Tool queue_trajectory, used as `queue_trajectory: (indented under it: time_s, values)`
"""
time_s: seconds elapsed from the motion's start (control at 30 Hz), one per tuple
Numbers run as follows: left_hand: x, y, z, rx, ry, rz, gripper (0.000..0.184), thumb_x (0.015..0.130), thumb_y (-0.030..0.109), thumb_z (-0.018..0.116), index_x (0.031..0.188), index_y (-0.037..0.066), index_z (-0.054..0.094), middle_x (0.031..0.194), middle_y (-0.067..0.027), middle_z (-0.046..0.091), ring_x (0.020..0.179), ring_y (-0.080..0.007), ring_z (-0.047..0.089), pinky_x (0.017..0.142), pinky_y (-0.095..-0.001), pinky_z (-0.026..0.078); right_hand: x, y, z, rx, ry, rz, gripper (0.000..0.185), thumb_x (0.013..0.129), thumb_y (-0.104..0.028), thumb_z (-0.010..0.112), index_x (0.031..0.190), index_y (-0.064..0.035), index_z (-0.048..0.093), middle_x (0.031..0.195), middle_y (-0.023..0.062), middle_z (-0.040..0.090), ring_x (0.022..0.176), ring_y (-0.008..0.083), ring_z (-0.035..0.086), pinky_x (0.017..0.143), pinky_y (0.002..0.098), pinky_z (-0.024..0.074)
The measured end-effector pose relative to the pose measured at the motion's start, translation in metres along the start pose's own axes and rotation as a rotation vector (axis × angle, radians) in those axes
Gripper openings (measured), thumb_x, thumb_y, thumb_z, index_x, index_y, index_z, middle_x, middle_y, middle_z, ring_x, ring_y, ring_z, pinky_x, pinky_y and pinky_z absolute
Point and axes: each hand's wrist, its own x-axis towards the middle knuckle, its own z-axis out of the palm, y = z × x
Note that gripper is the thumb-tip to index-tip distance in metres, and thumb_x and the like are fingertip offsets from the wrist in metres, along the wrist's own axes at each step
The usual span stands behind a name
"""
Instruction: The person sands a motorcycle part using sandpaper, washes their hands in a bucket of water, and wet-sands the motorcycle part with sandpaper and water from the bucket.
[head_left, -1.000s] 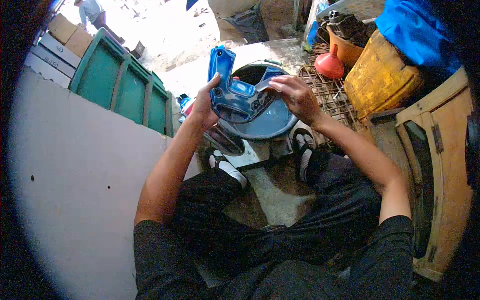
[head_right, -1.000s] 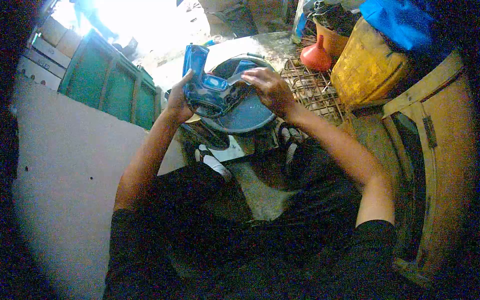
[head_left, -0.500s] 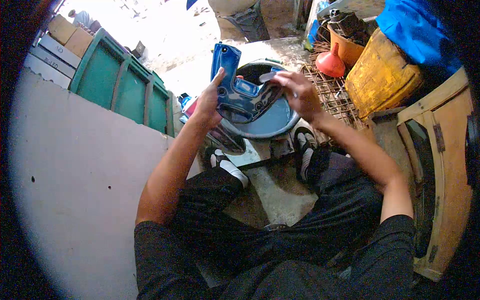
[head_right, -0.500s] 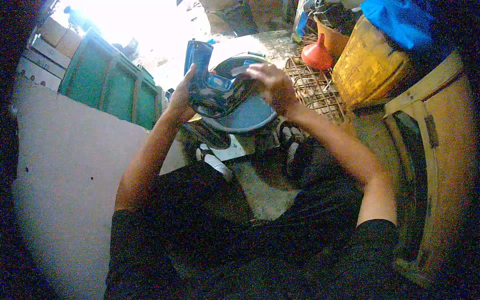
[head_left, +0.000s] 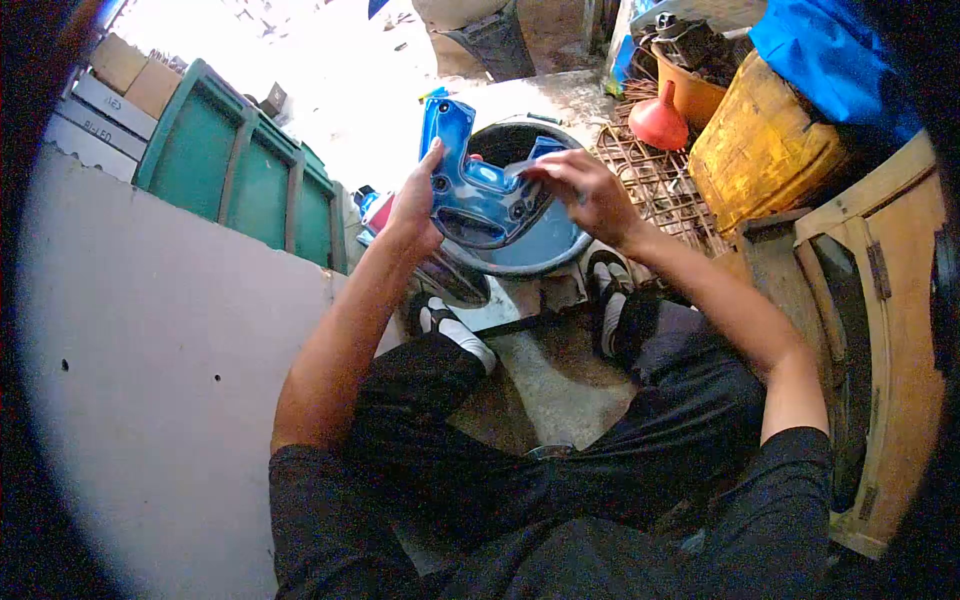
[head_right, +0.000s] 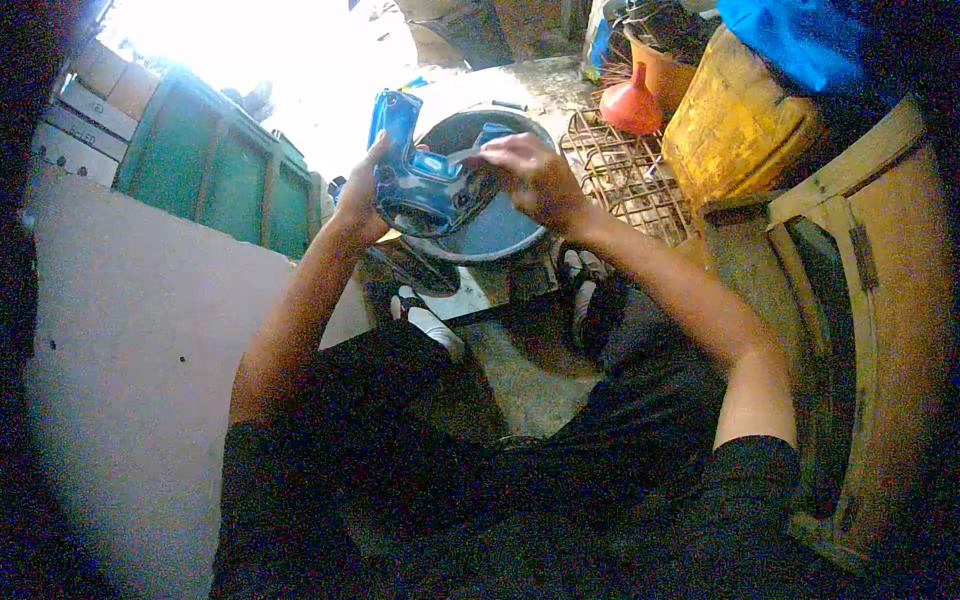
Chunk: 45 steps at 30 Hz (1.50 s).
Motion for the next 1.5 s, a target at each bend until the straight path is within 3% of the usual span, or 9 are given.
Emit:
queue_trajectory:
  time_s: [0.17,0.23,0.37,0.5,0.57,0.7,0.93,1.1,1.5]
  values:
    - [0.002,-0.001,-0.004,-0.001,-0.022,0.003,0.052,0.098,0.046,0.049,0.125,0.002,0.053,0.108,-0.0142,0.067,0.092,-0.0270,0.067,0.088,-0.0472,0.053,-0.001,0.005,0.001,0.057,-0.022,-0.089,0.041,0.071,0.003,0.059,0.111,-0.0061,0.066,0.114,0.0136,0.066,0.109,0.0319,0.061,0.097,0.0400,0.0482]
    - [0.002,0.000,-0.003,0.022,-0.017,0.002,0.050,0.098,0.046,0.049,0.123,0.004,0.056,0.105,-0.0118,0.069,0.089,-0.0249,0.068,0.089,-0.0472,0.052,-0.001,0.001,0.004,0.023,-0.019,-0.091,0.026,0.085,0.000,0.062,0.109,-0.0055,0.068,0.111,0.0111,0.066,0.104,0.0290,0.063,0.092,0.0377,0.0498]
    - [-0.002,0.001,0.000,0.030,0.003,-0.004,0.050,0.097,0.047,0.049,0.119,0.003,0.060,0.105,-0.0116,0.069,0.087,-0.0253,0.068,0.088,-0.0467,0.053,0.000,0.010,0.002,0.008,0.083,0.235,0.026,0.086,0.000,0.060,0.110,-0.0057,0.068,0.111,0.0115,0.066,0.106,0.0282,0.062,0.094,0.0375,0.0485]
    - [0.001,0.000,0.001,0.031,0.030,-0.004,0.051,0.097,0.049,0.049,0.116,0.004,0.062,0.105,-0.0111,0.069,0.088,-0.0251,0.068,0.090,-0.0466,0.051,0.000,-0.005,0.003,-0.066,0.057,-0.061,0.029,0.083,0.002,0.061,0.110,-0.0055,0.068,0.107,0.0127,0.068,0.101,0.0285,0.064,0.092,0.0363,0.0499]
    - [0.003,-0.001,-0.002,0.038,0.037,-0.001,0.049,0.098,0.046,0.049,0.119,0.003,0.059,0.107,-0.0125,0.068,0.090,-0.0265,0.067,0.087,-0.0457,0.053,-0.003,0.010,0.006,-0.020,0.103,0.269,0.037,0.074,0.002,0.060,0.109,-0.0054,0.066,0.111,0.0102,0.066,0.105,0.0302,0.061,0.092,0.0405,0.0485]
    - [-0.005,0.001,0.006,0.090,0.035,0.042,0.047,0.099,0.043,0.049,0.121,0.002,0.056,0.108,-0.0134,0.066,0.091,-0.0266,0.067,0.082,-0.0429,0.055,0.000,0.000,0.001,-0.028,0.075,-0.077,0.027,0.080,-0.004,0.062,0.107,-0.0055,0.068,0.103,0.0121,0.068,0.097,0.0316,0.064,0.088,0.0408,0.0502]
    - [-0.002,-0.001,0.003,0.102,0.055,0.022,0.053,0.096,0.050,0.051,0.121,0.005,0.059,0.106,-0.0101,0.070,0.093,-0.0240,0.067,0.093,-0.0453,0.049,0.001,-0.004,0.003,-0.010,0.123,0.161,0.023,0.087,-0.005,0.063,0.109,-0.0079,0.070,0.105,0.0103,0.069,0.099,0.0266,0.064,0.088,0.0366,0.0504]
    - [-0.004,0.004,0.007,0.075,0.042,-0.002,0.048,0.098,0.043,0.050,0.122,0.001,0.056,0.105,-0.0140,0.067,0.088,-0.0269,0.068,0.082,-0.0428,0.055,-0.002,0.012,0.006,-0.061,0.173,0.323,0.023,0.088,-0.007,0.064,0.109,-0.0105,0.071,0.106,0.0091,0.070,0.100,0.0251,0.065,0.089,0.0365,0.0488]
    - [-0.007,0.004,0.012,0.107,0.067,0.062,0.046,0.099,0.042,0.049,0.120,0.001,0.057,0.103,-0.0143,0.067,0.086,-0.0260,0.068,0.081,-0.0414,0.055,-0.005,0.004,0.008,-0.042,0.124,0.024,0.029,0.085,0.001,0.063,0.112,-0.0074,0.069,0.107,0.0102,0.068,0.100,0.0271,0.064,0.089,0.0356,0.0500]
